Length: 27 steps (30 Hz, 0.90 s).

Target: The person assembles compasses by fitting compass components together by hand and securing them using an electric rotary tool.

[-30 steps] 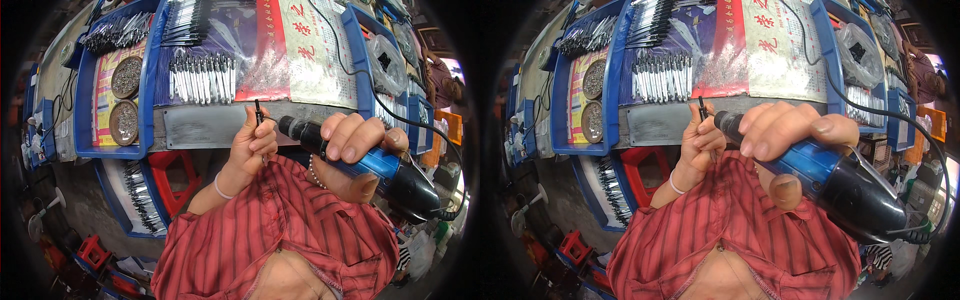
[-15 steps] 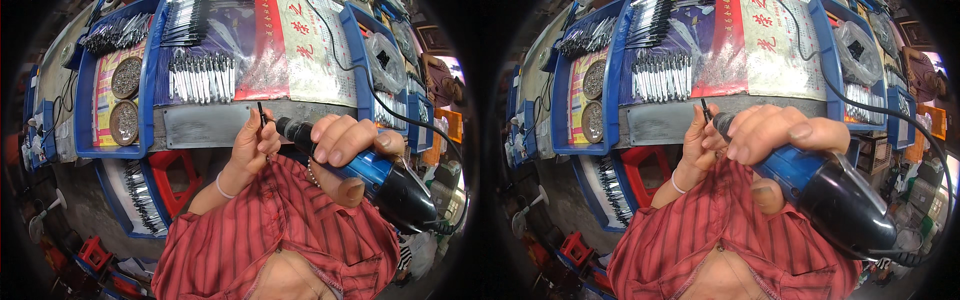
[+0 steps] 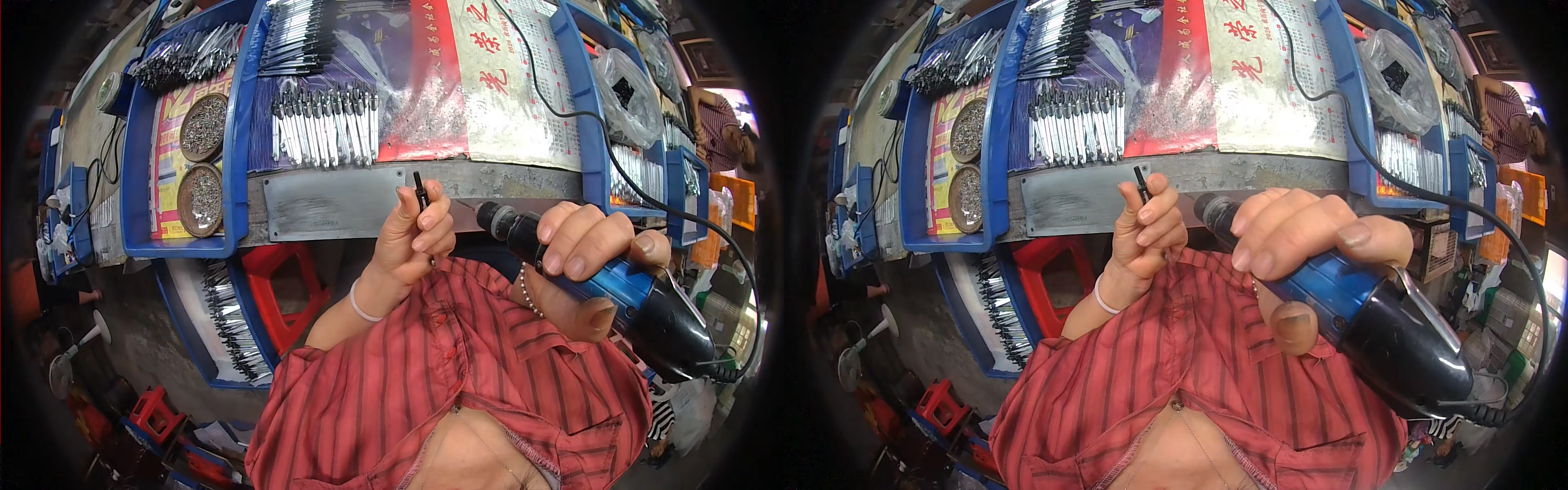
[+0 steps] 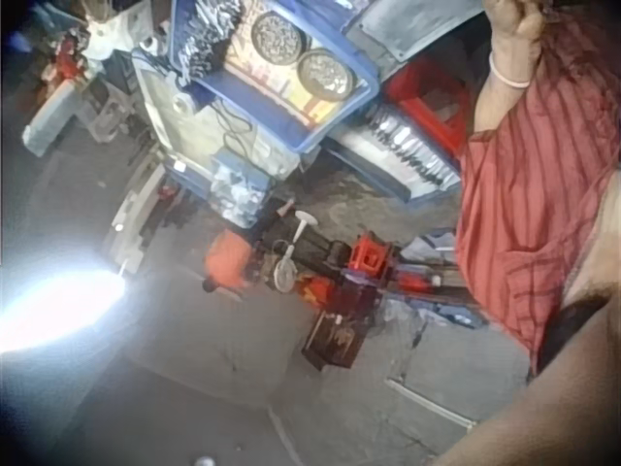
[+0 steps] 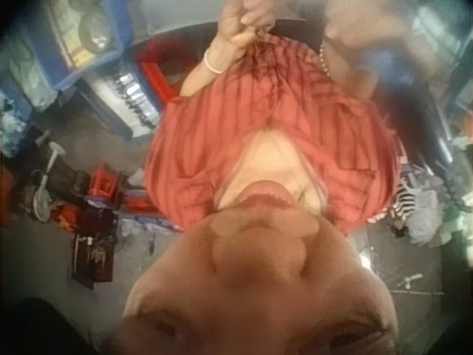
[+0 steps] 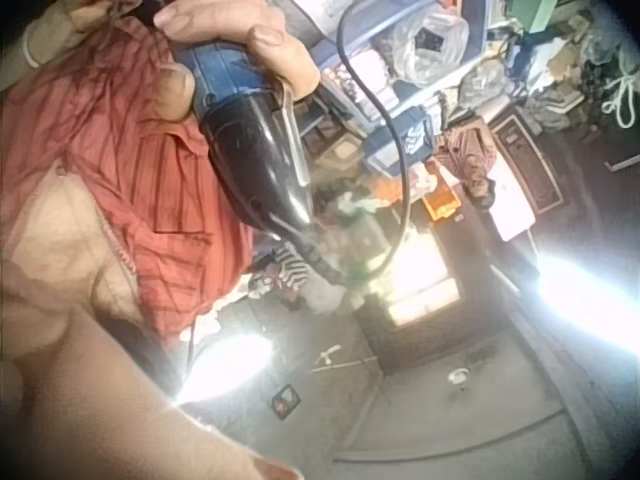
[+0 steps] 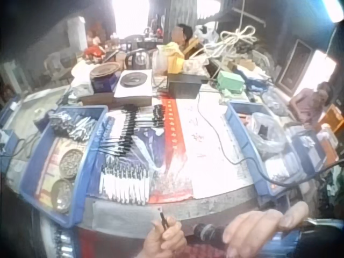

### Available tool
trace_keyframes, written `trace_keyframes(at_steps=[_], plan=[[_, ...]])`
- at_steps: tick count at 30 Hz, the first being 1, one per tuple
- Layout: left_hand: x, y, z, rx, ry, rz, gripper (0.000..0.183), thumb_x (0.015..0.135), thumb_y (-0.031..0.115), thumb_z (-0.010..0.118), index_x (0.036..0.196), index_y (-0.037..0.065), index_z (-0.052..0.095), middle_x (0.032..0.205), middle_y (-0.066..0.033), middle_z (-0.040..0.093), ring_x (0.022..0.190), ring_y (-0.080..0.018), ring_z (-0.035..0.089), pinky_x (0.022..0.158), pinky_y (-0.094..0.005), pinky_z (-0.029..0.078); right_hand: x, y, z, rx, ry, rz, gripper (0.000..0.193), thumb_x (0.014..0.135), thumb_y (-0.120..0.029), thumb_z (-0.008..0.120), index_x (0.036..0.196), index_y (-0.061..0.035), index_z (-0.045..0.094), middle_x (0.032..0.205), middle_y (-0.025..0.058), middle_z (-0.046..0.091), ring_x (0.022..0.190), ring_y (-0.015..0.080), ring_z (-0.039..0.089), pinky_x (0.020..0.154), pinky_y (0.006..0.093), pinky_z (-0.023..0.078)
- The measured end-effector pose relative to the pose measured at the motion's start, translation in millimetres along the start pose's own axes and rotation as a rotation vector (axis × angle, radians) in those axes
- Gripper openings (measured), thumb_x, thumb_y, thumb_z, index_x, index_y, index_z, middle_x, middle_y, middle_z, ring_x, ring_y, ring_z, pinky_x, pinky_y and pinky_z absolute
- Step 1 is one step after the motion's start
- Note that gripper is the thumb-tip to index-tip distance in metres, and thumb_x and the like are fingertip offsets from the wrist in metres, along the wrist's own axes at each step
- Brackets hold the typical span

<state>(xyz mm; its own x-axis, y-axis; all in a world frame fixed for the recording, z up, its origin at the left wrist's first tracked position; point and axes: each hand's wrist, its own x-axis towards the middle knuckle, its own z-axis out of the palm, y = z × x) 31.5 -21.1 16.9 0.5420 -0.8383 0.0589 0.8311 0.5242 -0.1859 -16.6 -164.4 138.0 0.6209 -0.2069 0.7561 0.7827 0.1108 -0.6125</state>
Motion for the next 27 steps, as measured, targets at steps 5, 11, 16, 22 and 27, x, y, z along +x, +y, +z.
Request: trace_keyframes(at_steps=[5, 11, 16, 22, 27], plan=[[0.1, -1.6, 3.5, -0.151, -0.092, -0.084, 0.032, 0.087, 0.036, 0.057, 0.097, 0.006, 0.05, 0.068, 0.0012, 0.049, 0.046, -0.004, 0.042, 0.044, -0.0189, 0.033, -2.8, -1.9, -2.1, -0.006, 0.03, 0.004, 0.063, 0.083, -0.022, 0.069, 0.127, -0.0052, 0.028, 0.084, 0.0119, 0.056, 0.069, 0.0229, 0.058, 0.068, 0.0384, 0.047], [-0.7, -10.4, 10.2, -0.072, 0.005, -0.009, 0.031, 0.087, 0.035, 0.058, 0.096, 0.006, 0.05, 0.067, 0.0004, 0.051, 0.043, -0.0037, 0.043, 0.042, -0.0186, 0.033, -2.1, -8.4, -1.2, -0.119, -0.018, 0.063, 0.052, 0.086, -0.025, 0.06, 0.126, -0.0049, 0.033, 0.077, 0.0067, 0.051, 0.063, 0.0176, 0.052, 0.065, 0.0358, 0.044], [-0.9, -9.2, 4.0, -0.091, -0.091, -0.069, 0.032, 0.088, 0.036, 0.056, 0.097, 0.006, 0.05, 0.065, 0.0001, 0.053, 0.042, -0.0027, 0.044, 0.041, -0.0179, 0.033, -7.2, -10.8, -10.3, -0.02, -0.041, 0.044, 0.061, 0.082, -0.015, 0.069, 0.127, -0.0064, 0.028, 0.086, 0.0132, 0.057, 0.07, 0.0233, 0.058, 0.068, 0.0386, 0.046], [-1.1, -10.1, 1.0, -0.132, -0.11, -0.086, 0.035, 0.089, 0.037, 0.054, 0.098, 0.003, 0.049, 0.063, -0.0027, 0.057, 0.038, -0.0015, 0.047, 0.037, -0.0158, 0.032, -6.2, -14.0, 1.6, 0.038, 0.09, -0.008, 0.055, 0.085, -0.02, 0.065, 0.126, -0.0075, 0.029, 0.084, 0.0092, 0.056, 0.067, 0.0211, 0.057, 0.067, 0.0364, 0.046], [-1.4, -11.4, -0.2, -0.138, -0.066, -0.075, 0.036, 0.089, 0.038, 0.053, 0.099, 0.004, 0.048, 0.063, -0.0035, 0.059, 0.037, -0.0012, 0.047, 0.033, -0.0142, 0.029, 2.3, -18.4, 5.6, 0.116, 0.072, -0.035, 0.054, 0.085, -0.022, 0.066, 0.124, -0.0103, 0.031, 0.083, 0.0069, 0.057, 0.068, 0.0198, 0.059, 0.068, 0.0352, 0.048]])
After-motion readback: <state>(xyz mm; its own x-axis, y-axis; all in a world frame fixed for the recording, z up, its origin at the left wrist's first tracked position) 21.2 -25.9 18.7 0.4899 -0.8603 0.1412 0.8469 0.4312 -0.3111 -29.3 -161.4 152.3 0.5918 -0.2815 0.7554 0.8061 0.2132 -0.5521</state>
